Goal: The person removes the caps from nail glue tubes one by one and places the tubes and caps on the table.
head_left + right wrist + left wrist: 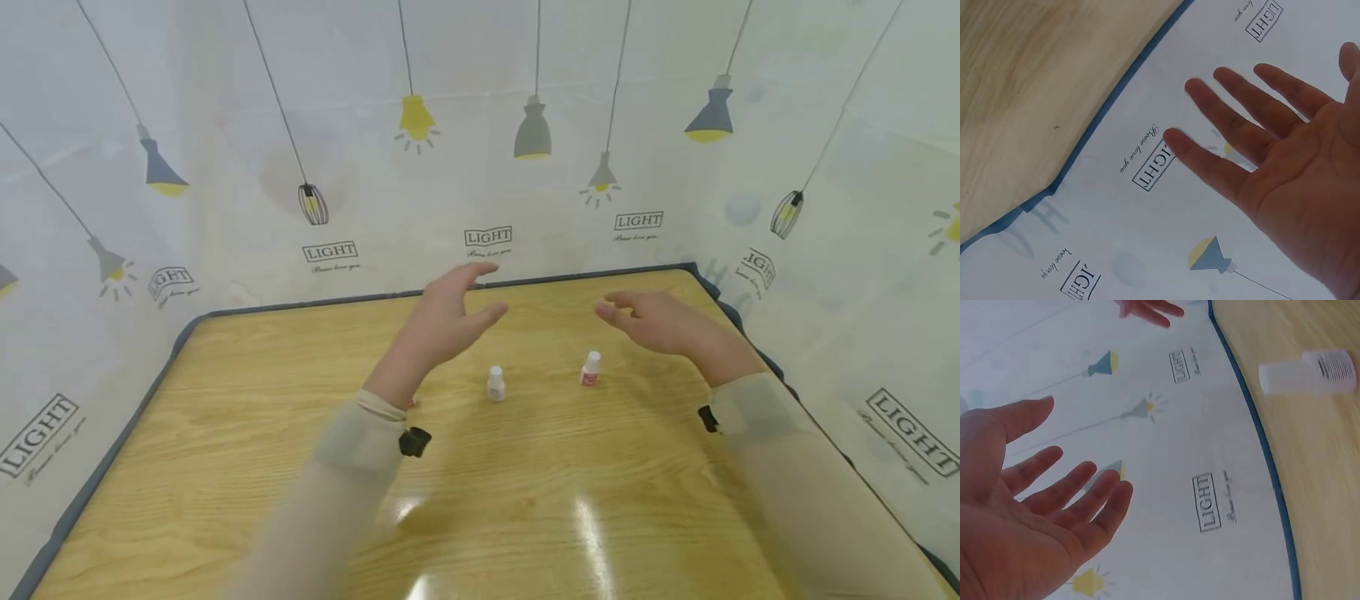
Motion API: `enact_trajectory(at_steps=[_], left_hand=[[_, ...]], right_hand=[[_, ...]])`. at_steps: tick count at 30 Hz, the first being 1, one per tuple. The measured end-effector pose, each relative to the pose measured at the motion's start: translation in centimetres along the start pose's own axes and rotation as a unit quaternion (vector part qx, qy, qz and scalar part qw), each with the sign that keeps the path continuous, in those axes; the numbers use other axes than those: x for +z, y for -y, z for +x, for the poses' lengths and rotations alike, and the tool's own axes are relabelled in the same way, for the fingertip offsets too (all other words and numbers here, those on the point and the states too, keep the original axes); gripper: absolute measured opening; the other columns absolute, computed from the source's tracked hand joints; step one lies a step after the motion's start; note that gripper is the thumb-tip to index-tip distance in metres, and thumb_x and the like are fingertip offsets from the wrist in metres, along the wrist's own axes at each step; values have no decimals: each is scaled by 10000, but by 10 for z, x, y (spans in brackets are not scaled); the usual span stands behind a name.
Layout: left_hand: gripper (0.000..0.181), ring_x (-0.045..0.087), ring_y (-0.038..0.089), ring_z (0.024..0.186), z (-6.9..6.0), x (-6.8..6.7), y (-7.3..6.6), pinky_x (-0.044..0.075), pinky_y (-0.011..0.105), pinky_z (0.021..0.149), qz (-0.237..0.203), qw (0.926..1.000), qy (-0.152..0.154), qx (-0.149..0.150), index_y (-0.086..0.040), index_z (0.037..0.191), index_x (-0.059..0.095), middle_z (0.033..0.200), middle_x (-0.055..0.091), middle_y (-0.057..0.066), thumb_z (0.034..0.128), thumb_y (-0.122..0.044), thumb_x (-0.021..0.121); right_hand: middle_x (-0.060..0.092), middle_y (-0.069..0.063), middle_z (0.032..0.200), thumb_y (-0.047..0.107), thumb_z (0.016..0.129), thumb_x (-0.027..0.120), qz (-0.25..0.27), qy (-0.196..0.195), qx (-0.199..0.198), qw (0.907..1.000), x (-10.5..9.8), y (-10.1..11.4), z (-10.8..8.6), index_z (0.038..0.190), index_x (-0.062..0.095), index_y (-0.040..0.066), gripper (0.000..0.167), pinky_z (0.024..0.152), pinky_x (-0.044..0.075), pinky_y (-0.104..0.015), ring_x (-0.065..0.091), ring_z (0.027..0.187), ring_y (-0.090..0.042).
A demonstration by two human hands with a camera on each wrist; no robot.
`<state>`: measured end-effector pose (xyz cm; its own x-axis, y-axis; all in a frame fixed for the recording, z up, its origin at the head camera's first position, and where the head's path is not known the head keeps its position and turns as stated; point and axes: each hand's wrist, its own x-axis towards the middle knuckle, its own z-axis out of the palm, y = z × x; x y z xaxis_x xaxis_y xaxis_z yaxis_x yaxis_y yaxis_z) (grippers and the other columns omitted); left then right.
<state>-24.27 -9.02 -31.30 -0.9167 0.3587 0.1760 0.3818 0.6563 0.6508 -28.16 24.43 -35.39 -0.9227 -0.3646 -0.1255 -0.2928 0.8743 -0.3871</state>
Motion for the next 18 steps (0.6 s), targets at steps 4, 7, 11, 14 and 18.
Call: enact_trajectory(at_steps=[4, 7, 11, 14, 18], left_hand=[[580, 600, 278, 1376, 9, 30, -12, 564, 498, 1056, -725, 9963, -142, -433, -200, 1552, 525, 1566, 575, 36, 1029, -354, 724], [582, 641, 248, 1292, 15, 54, -16, 595, 468, 981, -989, 9923, -128, -741, -208, 1531, 549, 1492, 626, 39, 1010, -375, 749], [592, 686, 250, 1202, 17, 84, -21, 610, 439, 933, -1131, 9890, -20, -956, -192, 1523, 557, 1403, 673, 77, 998, -366, 768], [601, 707, 257, 1159, 17, 104, -24, 620, 422, 894, -1161, 9875, 90, -1062, -183, 1522, 556, 1346, 699, 97, 990, -352, 780], [606, 704, 209, 1000, 18, 125, -24, 599, 350, 783, -1074, 9872, 200, -1162, -171, 1511, 568, 1209, 723, 79, 976, -338, 799]], right_hand=[[561, -264, 1546, 693, 1090, 308, 104, -9, -16, 9999, 6, 0, -1, 1625, 408, 56, 838, 1115, 465, -659, 621, 1340, -478], [568, -276, 1530, 679, 1093, 329, 204, -10, -21, 9998, 9, 0, -2, 1626, 398, 47, 830, 1094, 488, -649, 628, 1329, -478], [571, -294, 1513, 625, 1110, 373, 278, -83, -47, 9996, 12, -1, -4, 1630, 381, 34, 788, 1058, 516, -639, 639, 1306, -481], [590, -281, 1494, 606, 1111, 407, 326, -189, -35, 9993, 16, -3, -4, 1636, 372, 41, 772, 1020, 547, -611, 658, 1277, -462], [619, -259, 1459, 577, 1106, 462, 478, -317, -33, 9983, 23, -5, -4, 1639, 369, 54, 752, 963, 579, -570, 675, 1239, -431]])
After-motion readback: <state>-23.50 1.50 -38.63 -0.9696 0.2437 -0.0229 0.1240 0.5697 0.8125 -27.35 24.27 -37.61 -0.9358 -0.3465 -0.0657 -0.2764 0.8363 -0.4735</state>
